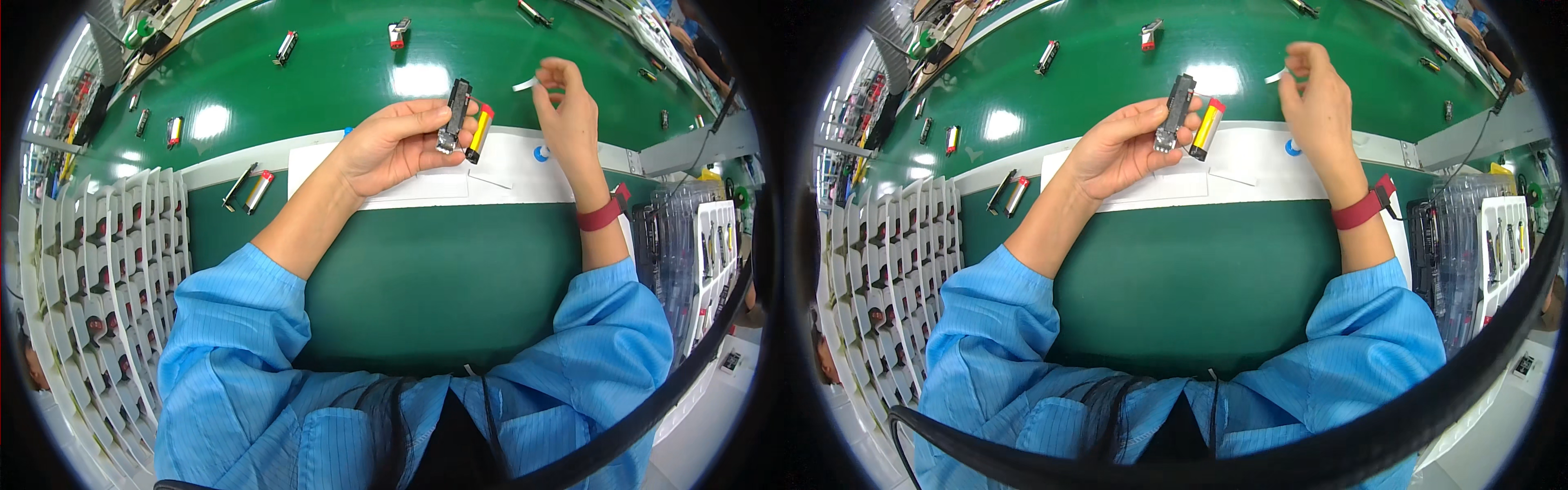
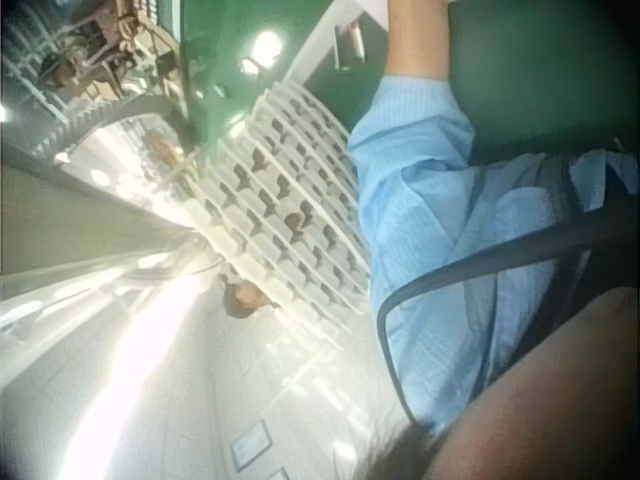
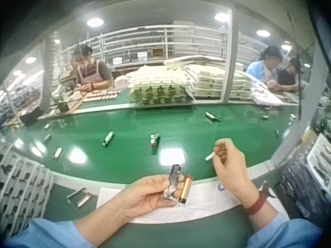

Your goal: The person assembles small battery-powered electronic devices by hand, placing batteries into plastic casings and applying electronic components from a component tray.

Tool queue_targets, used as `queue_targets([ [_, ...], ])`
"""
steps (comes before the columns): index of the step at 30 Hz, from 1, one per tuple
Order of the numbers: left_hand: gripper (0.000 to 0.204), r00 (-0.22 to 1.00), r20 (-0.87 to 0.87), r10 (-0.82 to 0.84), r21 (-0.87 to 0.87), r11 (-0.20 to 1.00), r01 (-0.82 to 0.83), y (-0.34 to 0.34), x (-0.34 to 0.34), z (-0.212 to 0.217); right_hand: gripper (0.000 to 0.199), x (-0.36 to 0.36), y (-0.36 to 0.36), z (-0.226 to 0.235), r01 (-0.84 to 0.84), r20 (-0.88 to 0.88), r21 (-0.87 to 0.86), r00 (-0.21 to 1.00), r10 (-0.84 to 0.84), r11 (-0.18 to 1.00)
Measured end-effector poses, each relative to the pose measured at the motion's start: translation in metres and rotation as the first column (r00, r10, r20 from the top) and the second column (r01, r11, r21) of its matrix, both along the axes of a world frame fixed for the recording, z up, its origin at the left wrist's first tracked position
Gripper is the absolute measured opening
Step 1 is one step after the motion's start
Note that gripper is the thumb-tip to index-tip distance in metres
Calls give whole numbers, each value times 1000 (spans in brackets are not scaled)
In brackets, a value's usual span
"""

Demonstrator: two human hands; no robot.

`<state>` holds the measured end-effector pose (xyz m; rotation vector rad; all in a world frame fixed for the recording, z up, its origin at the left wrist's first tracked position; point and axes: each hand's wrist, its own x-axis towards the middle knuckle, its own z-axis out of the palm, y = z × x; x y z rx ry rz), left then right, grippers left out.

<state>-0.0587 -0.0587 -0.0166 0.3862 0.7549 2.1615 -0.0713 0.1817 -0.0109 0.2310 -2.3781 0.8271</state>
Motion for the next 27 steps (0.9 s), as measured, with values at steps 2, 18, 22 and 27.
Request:
queue_targets([
  [2, 38, 1000, -1, 22, -9, 1000, -22, 0, 4, 3, 30, 4, -15, 3, -127, 84, -234, 985, 150, 964],
  [18, 37, 989, -151, 6, -187, 982, -34, -6, 3, 7, 36, 24, -30, 12, -221, 156, -927, 505, 849, 302],
  [22, 37, 946, -297, 127, -387, 890, -240, 2, 7, 7, 30, 31, -41, 26, -248, 280, -776, 689, 669, 580],
  [27, 39, 922, -351, 162, -415, 856, -308, 8, 11, 3, 31, 36, -50, 29, -255, 285, -644, 795, 535, 722],
])
